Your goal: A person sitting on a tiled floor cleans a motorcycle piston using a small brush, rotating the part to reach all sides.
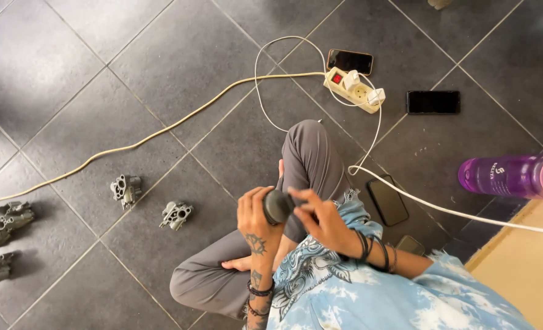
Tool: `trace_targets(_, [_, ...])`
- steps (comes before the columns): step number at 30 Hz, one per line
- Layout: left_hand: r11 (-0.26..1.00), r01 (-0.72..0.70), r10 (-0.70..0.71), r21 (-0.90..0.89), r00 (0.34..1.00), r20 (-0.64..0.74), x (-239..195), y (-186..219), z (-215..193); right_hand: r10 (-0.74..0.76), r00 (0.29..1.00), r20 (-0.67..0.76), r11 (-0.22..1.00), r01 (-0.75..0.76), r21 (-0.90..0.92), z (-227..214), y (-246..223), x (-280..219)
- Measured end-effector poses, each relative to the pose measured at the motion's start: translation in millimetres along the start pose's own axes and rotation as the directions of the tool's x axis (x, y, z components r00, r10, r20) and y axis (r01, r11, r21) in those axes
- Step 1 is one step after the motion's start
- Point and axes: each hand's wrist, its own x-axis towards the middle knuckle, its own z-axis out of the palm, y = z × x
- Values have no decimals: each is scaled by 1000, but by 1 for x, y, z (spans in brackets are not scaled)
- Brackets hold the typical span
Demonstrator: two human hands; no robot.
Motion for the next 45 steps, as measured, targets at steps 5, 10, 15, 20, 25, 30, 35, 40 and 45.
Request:
trace_targets(5, [1000,8,-8,10,999,32,-5,-5,14,-7,1000,12,999,6,43,0,11,14])
trace_targets(10, [997,64,-62,-43,997,45,-1,-7,10,11,999,53,998,-15,62,7,4,6])
trace_targets(15, [996,84,-80,-37,993,87,-12,-1,11,-17,996,91,988,31,-148,-16,2,19])
trace_targets(20, [981,130,-119,-143,990,81,-21,7,3,-60,980,189,969,102,-225,-37,-13,10])
trace_targets(25, [986,128,-122,-106,991,62,-44,17,7,-3,962,273,979,59,-194,-46,-4,-16])
trace_targets(30, [991,90,-85,-100,995,53,-51,16,9,-66,968,240,994,84,-68,-46,2,-49])
trace_targets(35, [994,59,-55,-89,997,50,-49,42,2,-158,975,156,983,170,-67,-50,-11,-36])
trace_targets(40, [998,39,-38,-58,999,26,-63,45,9,-210,952,224,965,239,-109,-57,-14,-45])
trace_targets(45, [992,23,-21,-122,1000,20,-59,49,7,-279,923,264,916,338,-214,-58,-25,-65])
